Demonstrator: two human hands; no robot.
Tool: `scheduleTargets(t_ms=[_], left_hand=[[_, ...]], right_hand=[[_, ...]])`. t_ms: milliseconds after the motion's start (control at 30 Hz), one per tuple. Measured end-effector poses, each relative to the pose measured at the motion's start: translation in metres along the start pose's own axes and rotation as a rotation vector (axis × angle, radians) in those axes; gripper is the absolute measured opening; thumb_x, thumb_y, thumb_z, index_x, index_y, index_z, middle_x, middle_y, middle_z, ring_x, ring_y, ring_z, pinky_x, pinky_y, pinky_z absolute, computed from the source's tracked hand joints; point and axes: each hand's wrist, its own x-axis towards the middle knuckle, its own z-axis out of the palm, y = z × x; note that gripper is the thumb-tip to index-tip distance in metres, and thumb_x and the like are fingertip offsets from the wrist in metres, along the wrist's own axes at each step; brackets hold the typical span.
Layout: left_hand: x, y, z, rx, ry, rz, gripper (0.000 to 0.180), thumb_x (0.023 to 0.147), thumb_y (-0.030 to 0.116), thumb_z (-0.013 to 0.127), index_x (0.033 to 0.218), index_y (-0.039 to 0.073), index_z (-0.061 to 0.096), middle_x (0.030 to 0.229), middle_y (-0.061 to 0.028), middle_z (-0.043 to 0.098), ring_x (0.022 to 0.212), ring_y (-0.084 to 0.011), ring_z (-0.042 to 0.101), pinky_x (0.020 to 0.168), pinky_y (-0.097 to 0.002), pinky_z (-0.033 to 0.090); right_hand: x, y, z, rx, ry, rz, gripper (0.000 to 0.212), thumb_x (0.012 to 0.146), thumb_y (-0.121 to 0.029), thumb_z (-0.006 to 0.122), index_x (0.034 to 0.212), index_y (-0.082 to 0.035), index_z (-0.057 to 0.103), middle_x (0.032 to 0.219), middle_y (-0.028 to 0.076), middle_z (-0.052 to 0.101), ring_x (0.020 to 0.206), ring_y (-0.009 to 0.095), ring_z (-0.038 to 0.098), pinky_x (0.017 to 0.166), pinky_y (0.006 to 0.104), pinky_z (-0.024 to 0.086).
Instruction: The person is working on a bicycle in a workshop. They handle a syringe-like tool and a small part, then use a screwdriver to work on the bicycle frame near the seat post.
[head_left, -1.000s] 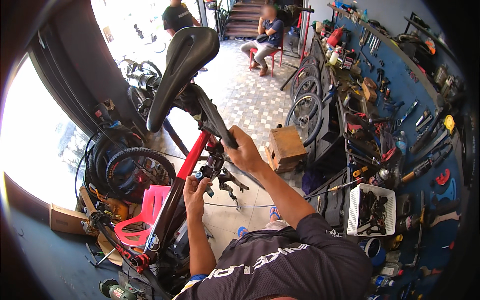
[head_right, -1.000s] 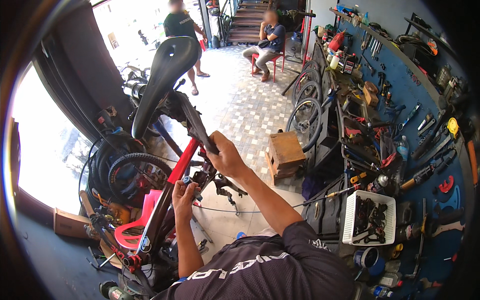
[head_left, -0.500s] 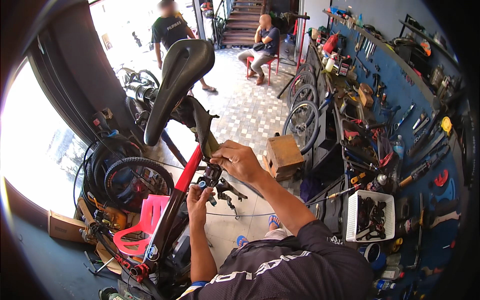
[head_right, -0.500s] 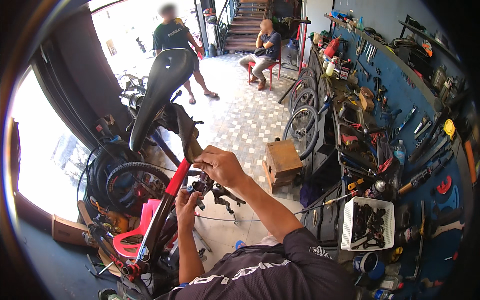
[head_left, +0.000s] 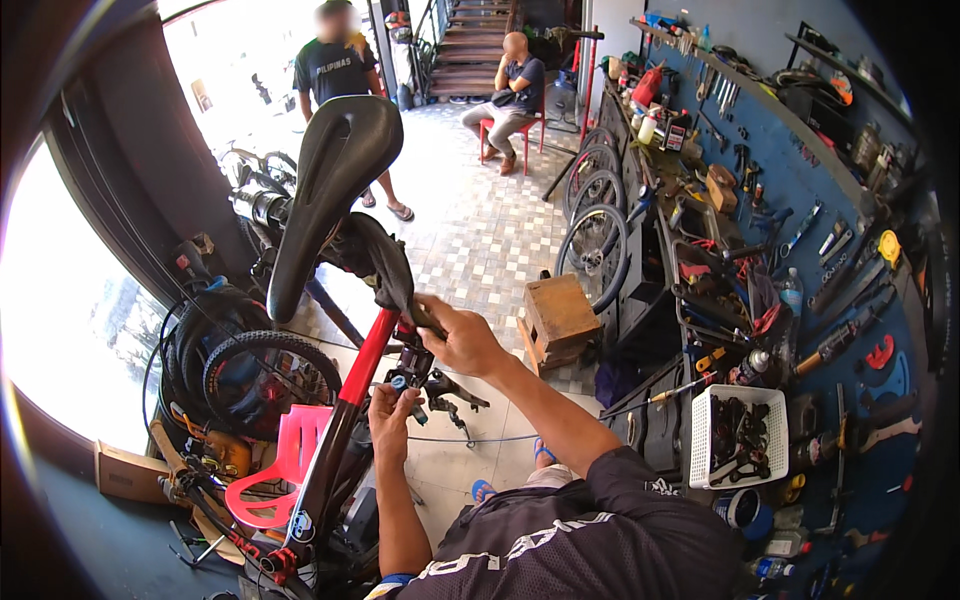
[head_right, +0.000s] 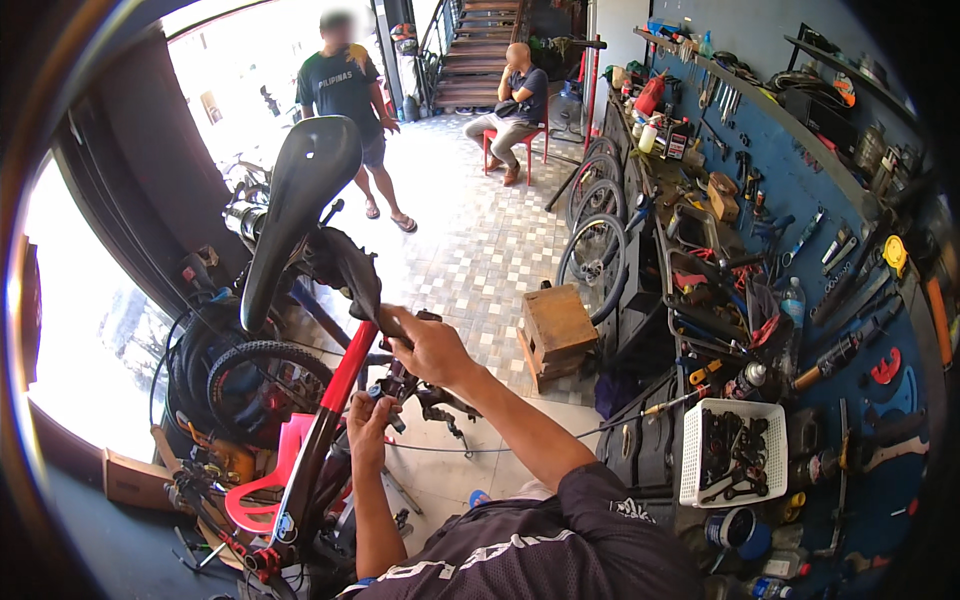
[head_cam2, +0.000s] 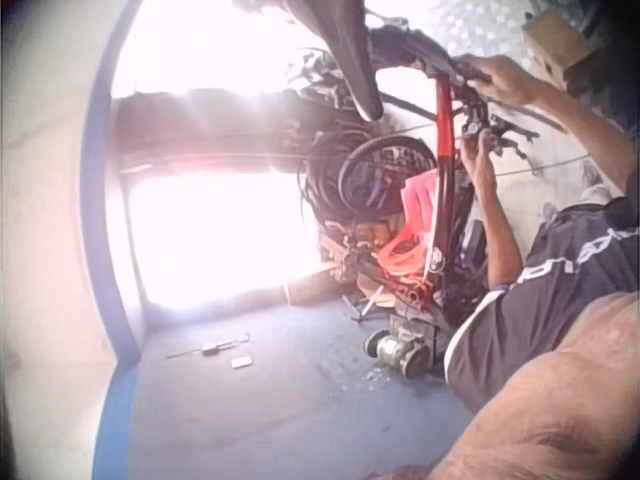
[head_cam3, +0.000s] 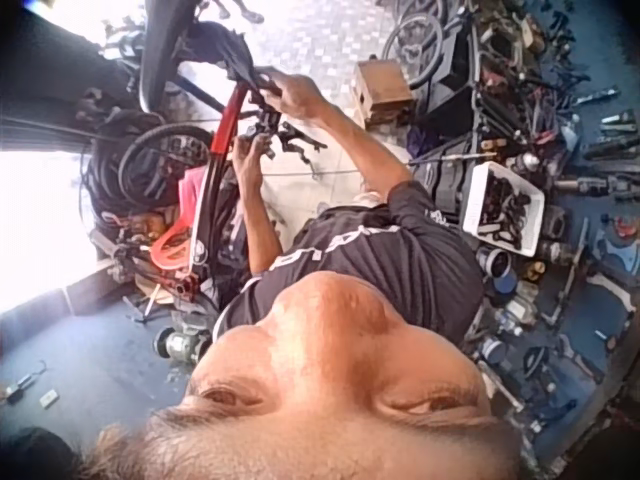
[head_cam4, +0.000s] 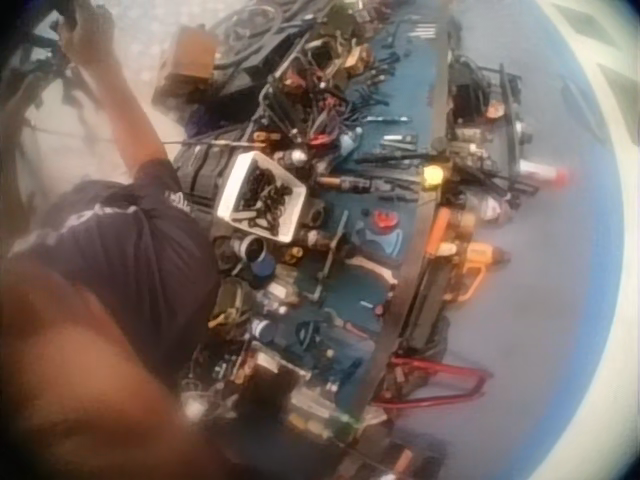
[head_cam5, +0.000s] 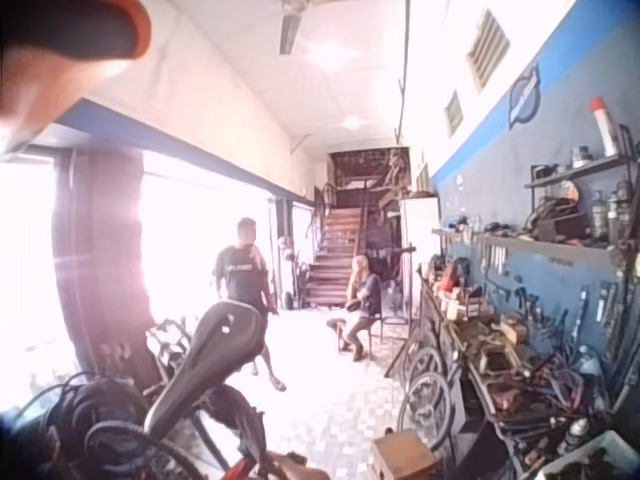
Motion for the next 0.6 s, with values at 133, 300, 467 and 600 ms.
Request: scheduleTargets(t_ms=[133, 300, 467, 600], left_hand=[[0.001, -0.002, 0.001, 0.001, 0.012, 0.005, 0.02, 0.101, 0.011, 0.07, 0.101, 0.008, 0.049, 0.096, -0.0093, 0.072, 0.088, -0.0177, 0.071, 0.08, -0.0284, 0.055], [-0.002, -0.003, 0.001, 0.05, 0.024, -0.021, 0.02, 0.101, 0.013, 0.07, 0.099, 0.008, 0.051, 0.096, -0.0089, 0.072, 0.088, -0.018, 0.072, 0.077, -0.0283, 0.055], [-0.004, -0.003, 0.0, 0.039, 0.026, -0.019, 0.019, 0.101, 0.013, 0.07, 0.1, 0.007, 0.052, 0.098, -0.0102, 0.073, 0.088, -0.0186, 0.072, 0.077, -0.0288, 0.056], [-0.007, -0.007, -0.005, -0.006, 0.015, -0.017, 0.019, 0.101, 0.013, 0.07, 0.101, 0.007, 0.052, 0.098, -0.0106, 0.073, 0.088, -0.0185, 0.072, 0.079, -0.0289, 0.056]], right_hand=[[0.01, -0.01, -0.006, -0.094, 0.057, -0.28, 0.015, 0.092, -0.016, 0.076, 0.105, -0.008, 0.074, 0.087, 0.01, 0.069, 0.079, 0.031, 0.066, 0.07, 0.0406, 0.054], [0.018, -0.015, -0.009, -0.163, 0.125, -0.28, 0.022, 0.092, -0.029, 0.078, 0.088, -0.008, 0.073, 0.073, 0.008, 0.063, 0.074, 0.028, 0.061, 0.065, 0.0396, 0.051], [0.026, -0.018, -0.011, -0.211, 0.061, -0.131, 0.032, 0.087, -0.037, 0.082, 0.083, -0.007, 0.072, 0.071, 0.008, 0.062, 0.077, 0.029, 0.06, 0.068, 0.0396, 0.049], [0.013, -0.017, 0.002, -0.126, 0.023, -0.096, 0.02, 0.084, -0.026, 0.082, 0.088, -0.009, 0.073, 0.079, 0.009, 0.065, 0.081, 0.031, 0.062, 0.074, 0.0434, 0.052]])
